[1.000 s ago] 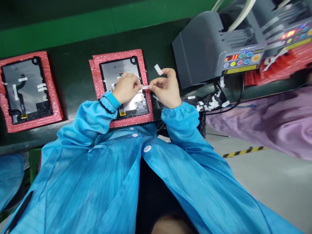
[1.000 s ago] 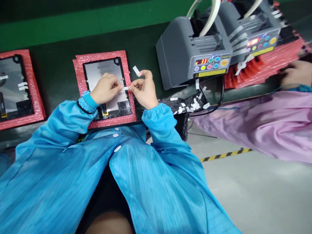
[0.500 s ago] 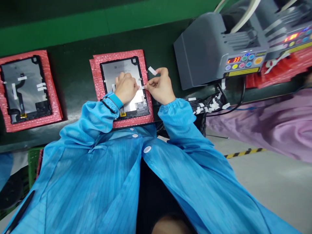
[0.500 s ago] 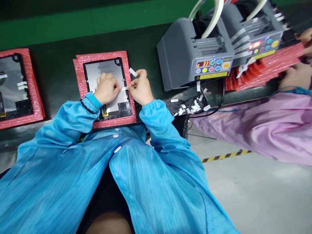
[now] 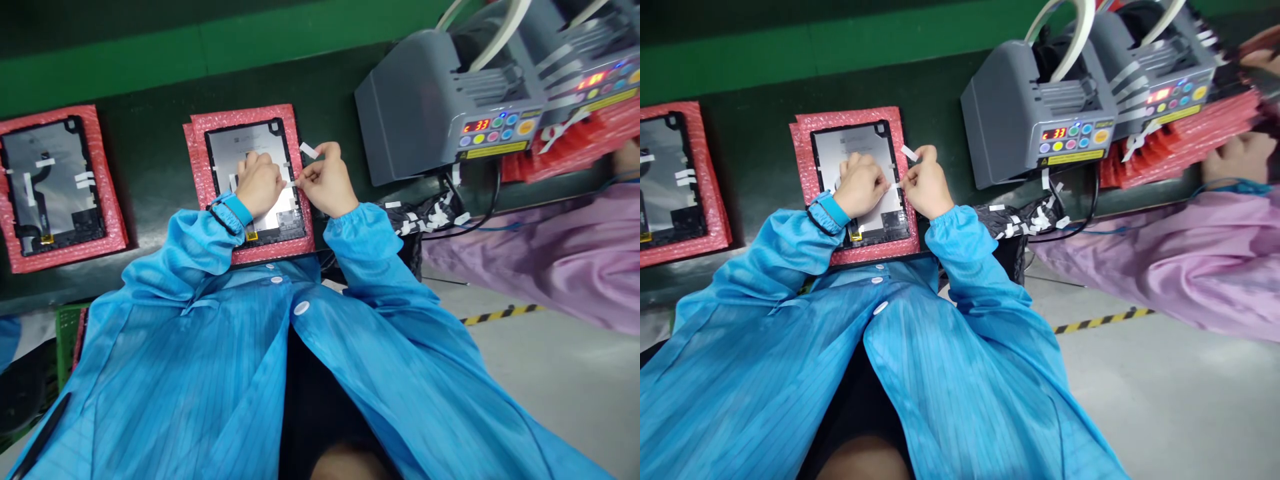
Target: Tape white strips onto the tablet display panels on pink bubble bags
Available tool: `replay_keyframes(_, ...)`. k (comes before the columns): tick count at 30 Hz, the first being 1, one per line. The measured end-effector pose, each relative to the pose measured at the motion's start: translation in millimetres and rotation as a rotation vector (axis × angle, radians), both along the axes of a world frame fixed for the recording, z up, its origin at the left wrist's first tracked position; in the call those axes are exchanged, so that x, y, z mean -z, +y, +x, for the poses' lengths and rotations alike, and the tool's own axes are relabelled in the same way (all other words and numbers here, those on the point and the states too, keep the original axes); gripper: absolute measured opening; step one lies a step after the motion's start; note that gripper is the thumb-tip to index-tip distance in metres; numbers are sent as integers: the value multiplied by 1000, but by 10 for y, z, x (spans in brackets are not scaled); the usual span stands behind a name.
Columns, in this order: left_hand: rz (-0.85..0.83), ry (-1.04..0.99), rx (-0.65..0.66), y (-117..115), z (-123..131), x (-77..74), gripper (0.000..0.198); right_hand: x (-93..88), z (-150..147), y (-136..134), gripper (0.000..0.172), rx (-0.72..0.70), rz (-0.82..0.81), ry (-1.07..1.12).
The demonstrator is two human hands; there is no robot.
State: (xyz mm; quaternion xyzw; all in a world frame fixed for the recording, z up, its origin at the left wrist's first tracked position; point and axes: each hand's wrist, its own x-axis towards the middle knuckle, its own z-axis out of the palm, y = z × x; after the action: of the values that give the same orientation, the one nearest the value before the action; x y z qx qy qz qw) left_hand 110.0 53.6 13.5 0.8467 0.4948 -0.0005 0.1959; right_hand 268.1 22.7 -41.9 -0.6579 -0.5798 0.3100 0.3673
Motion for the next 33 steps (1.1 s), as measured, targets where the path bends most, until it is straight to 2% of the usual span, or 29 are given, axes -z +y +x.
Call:
replay_keyframes(3,19,5,-7,-15,3,18,22,45,25,7,47,1,15,-53)
replay_keyframes(7,39,-15,-46,6,-57,26,23,155,189,-8,60,54,89,-147)
replay_keyframes(9,51,-37,-70,59,-115,10,26,170,278,-22,60,78,119,-140)
replay_keyframes(13,51,-155,-61,219,-198,-57,25,-5,303,-46,38,10,109,-21)
replay_keyframes(17,29,-252,69,302,-172,-87,24,-264,156,-58,39,-143,50,-15)
replay_keyframes(20,11,-238,99,309,-142,-45,19,-330,85,-58,37,-179,24,-8)
replay_keyframes(27,-32,-249,69,392,-153,118,18,-245,148,2,27,-29,53,41)
replay_keyframes(33,-57,-222,30,364,-123,126,19,-108,89,107,22,-94,60,-75)
